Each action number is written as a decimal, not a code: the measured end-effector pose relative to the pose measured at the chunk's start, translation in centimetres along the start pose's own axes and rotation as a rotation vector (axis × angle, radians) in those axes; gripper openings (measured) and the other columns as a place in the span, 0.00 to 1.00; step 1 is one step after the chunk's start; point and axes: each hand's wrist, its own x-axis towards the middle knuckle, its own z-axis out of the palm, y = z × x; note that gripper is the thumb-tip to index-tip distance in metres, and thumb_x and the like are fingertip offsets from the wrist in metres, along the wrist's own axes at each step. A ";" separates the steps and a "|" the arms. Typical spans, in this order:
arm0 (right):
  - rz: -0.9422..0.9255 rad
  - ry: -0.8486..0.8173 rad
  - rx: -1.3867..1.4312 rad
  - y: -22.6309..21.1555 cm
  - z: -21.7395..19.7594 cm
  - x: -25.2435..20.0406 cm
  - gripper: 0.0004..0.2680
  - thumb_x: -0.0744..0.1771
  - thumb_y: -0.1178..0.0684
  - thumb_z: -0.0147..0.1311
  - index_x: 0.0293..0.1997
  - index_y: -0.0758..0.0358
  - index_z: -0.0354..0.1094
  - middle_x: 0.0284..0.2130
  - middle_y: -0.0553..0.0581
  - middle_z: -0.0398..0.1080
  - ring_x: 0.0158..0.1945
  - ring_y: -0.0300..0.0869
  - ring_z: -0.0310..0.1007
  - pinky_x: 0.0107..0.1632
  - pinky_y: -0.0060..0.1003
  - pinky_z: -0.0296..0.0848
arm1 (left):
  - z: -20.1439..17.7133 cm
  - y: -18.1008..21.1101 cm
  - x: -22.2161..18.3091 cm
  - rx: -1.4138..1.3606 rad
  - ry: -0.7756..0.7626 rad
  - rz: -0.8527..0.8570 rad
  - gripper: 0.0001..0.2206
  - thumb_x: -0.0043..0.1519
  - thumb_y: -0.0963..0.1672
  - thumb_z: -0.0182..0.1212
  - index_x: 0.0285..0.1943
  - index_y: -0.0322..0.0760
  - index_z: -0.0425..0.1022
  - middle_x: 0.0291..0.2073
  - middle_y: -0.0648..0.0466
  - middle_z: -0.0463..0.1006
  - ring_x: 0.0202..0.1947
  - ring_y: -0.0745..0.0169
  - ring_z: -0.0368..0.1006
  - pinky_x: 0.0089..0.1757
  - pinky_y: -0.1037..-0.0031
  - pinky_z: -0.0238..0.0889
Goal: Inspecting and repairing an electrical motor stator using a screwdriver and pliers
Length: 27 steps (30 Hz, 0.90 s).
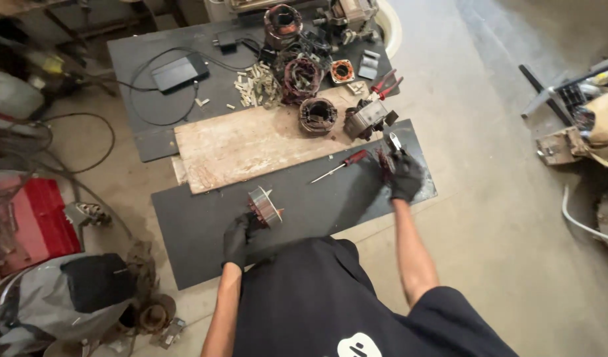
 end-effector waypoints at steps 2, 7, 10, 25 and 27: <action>-0.071 -0.026 -0.233 1.4 -1.8 2.6 0.14 0.66 0.45 0.57 0.57 0.48 0.73 0.53 0.58 0.75 0.58 0.55 0.73 0.59 0.51 0.73 | 0.1 -1.9 2.1 -0.039 -0.023 0.003 0.24 0.63 0.55 0.62 0.64 0.42 0.76 0.60 0.41 0.75 0.57 0.40 0.74 0.50 0.54 0.73; 0.074 -0.609 -0.486 1.4 -2.9 4.8 0.32 0.63 0.26 0.54 0.74 0.40 0.54 0.65 0.51 0.65 0.65 0.52 0.66 0.65 0.54 0.68 | 0.7 4.9 -6.7 -0.283 -0.035 -0.050 0.20 0.60 0.48 0.63 0.57 0.30 0.77 0.53 0.36 0.78 0.44 0.44 0.80 0.40 0.63 0.77; 0.053 -0.609 -0.535 -0.5 -2.9 6.4 0.25 0.64 0.24 0.52 0.61 0.46 0.67 0.52 0.54 0.74 0.57 0.53 0.74 0.57 0.53 0.75 | 0.2 8.4 -11.1 0.171 -0.025 0.286 0.14 0.65 0.43 0.54 0.52 0.26 0.79 0.50 0.33 0.79 0.47 0.38 0.78 0.44 0.59 0.76; 0.381 -0.802 0.116 -7.4 -9.2 -12.9 0.21 0.68 0.34 0.52 0.46 0.67 0.76 0.34 0.69 0.76 0.36 0.53 0.76 0.45 0.49 0.73 | 1.2 0.1 -3.8 -0.513 -0.129 0.008 0.21 0.56 0.49 0.73 0.57 0.42 0.80 0.37 0.46 0.85 0.20 0.57 0.77 0.18 0.79 0.69; 0.350 -0.928 0.114 -13.8 -11.5 -17.6 0.22 0.69 0.35 0.48 0.45 0.69 0.78 0.35 0.73 0.78 0.36 0.57 0.78 0.47 0.53 0.74 | 0.1 5.1 -6.6 -0.510 -0.169 0.001 0.20 0.56 0.48 0.74 0.56 0.40 0.80 0.36 0.46 0.85 0.19 0.58 0.77 0.17 0.80 0.68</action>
